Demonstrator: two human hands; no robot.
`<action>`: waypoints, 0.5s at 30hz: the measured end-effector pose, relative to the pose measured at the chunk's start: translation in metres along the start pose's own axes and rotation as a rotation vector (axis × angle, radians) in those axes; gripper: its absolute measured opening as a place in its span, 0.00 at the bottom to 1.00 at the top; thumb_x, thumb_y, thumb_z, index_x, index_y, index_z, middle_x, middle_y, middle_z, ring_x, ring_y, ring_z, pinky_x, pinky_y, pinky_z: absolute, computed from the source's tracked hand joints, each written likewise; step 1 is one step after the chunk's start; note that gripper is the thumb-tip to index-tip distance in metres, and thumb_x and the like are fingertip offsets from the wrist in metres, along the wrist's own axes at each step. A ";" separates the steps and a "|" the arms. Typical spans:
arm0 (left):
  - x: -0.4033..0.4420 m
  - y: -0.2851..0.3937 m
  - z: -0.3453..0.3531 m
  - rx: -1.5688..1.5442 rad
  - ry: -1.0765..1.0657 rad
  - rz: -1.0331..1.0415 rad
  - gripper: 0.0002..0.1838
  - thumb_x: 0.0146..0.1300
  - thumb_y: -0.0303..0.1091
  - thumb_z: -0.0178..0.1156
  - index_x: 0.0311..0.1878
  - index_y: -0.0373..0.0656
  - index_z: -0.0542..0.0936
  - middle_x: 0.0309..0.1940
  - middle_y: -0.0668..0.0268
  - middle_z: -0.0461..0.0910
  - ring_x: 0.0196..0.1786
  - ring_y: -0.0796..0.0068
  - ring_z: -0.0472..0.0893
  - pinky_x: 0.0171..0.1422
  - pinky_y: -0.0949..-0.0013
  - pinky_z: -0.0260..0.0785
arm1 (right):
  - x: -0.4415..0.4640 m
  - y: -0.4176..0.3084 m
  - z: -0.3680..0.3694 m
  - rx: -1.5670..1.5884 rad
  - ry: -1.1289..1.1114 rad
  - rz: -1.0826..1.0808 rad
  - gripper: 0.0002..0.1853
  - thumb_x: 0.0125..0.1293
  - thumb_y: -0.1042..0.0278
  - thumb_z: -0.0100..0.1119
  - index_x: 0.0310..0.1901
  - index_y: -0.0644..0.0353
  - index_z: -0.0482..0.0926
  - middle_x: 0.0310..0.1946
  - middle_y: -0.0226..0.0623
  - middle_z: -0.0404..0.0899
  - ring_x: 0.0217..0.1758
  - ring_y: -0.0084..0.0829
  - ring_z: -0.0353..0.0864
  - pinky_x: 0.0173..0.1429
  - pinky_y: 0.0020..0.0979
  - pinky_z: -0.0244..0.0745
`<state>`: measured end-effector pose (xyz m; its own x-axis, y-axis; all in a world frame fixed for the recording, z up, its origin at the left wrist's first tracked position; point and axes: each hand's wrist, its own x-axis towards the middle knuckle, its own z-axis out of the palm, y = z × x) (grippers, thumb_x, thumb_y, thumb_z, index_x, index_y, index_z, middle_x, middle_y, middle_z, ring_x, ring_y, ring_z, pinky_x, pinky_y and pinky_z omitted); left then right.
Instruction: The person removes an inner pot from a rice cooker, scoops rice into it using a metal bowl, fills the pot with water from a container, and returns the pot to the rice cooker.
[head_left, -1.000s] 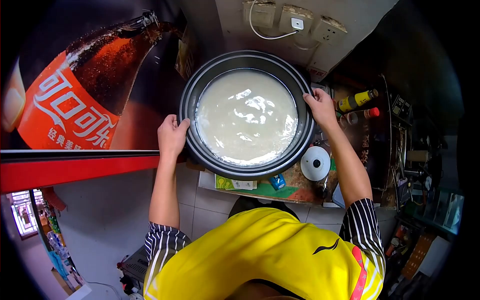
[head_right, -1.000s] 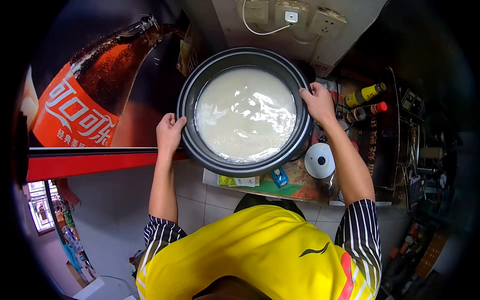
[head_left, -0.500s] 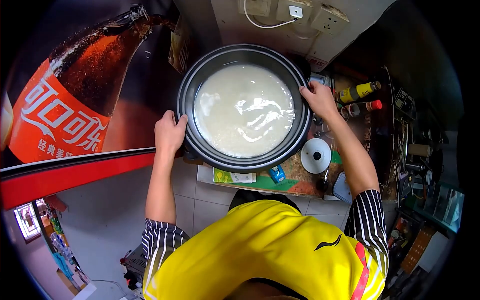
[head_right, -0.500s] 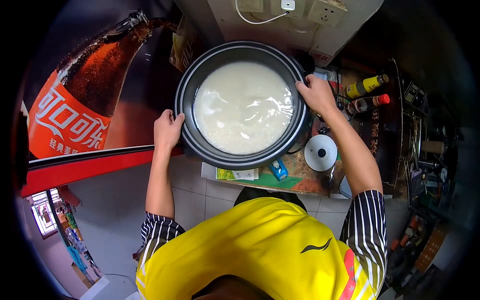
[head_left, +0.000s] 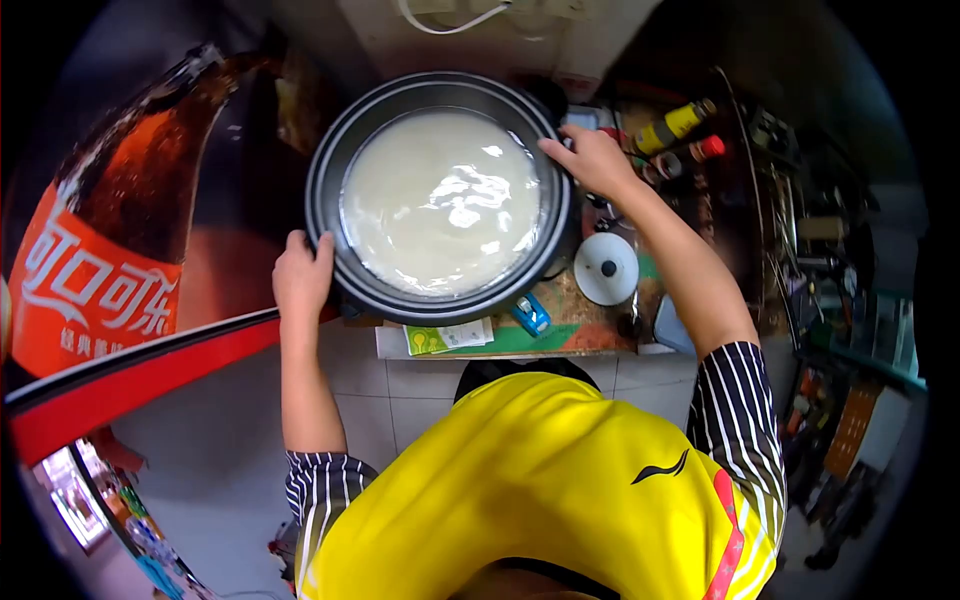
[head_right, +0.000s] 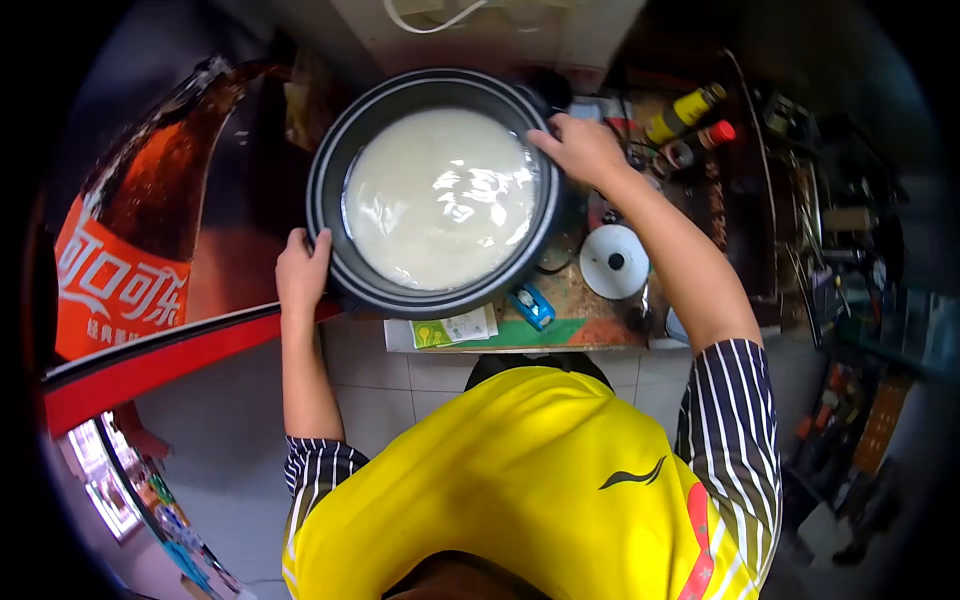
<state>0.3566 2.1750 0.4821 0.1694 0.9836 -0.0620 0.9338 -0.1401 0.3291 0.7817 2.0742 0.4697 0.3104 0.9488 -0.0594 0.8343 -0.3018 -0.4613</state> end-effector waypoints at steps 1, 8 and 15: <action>0.003 -0.012 0.000 0.008 -0.022 -0.021 0.30 0.67 0.57 0.56 0.53 0.34 0.78 0.37 0.42 0.83 0.45 0.38 0.82 0.50 0.47 0.73 | -0.001 -0.010 0.006 0.030 -0.012 0.030 0.32 0.67 0.36 0.55 0.49 0.63 0.83 0.39 0.56 0.84 0.45 0.55 0.84 0.53 0.49 0.77; -0.035 -0.016 -0.003 -0.457 0.323 -0.005 0.20 0.72 0.44 0.61 0.52 0.34 0.80 0.40 0.60 0.84 0.41 0.72 0.80 0.49 0.69 0.73 | -0.158 0.034 0.059 0.254 0.071 0.084 0.17 0.68 0.51 0.55 0.37 0.59 0.81 0.31 0.51 0.82 0.37 0.55 0.83 0.42 0.53 0.76; -0.145 0.068 0.025 -0.909 0.076 0.238 0.09 0.74 0.33 0.58 0.38 0.40 0.75 0.22 0.74 0.69 0.19 0.89 0.61 0.21 0.80 0.49 | -0.406 0.101 0.093 0.037 -0.385 0.246 0.14 0.65 0.54 0.57 0.34 0.56 0.84 0.33 0.44 0.85 0.40 0.47 0.86 0.44 0.46 0.81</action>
<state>0.4033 2.0195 0.4902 0.2730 0.9498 0.1529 0.2684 -0.2278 0.9360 0.6976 1.6667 0.3649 0.2994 0.8168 -0.4931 0.7380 -0.5259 -0.4229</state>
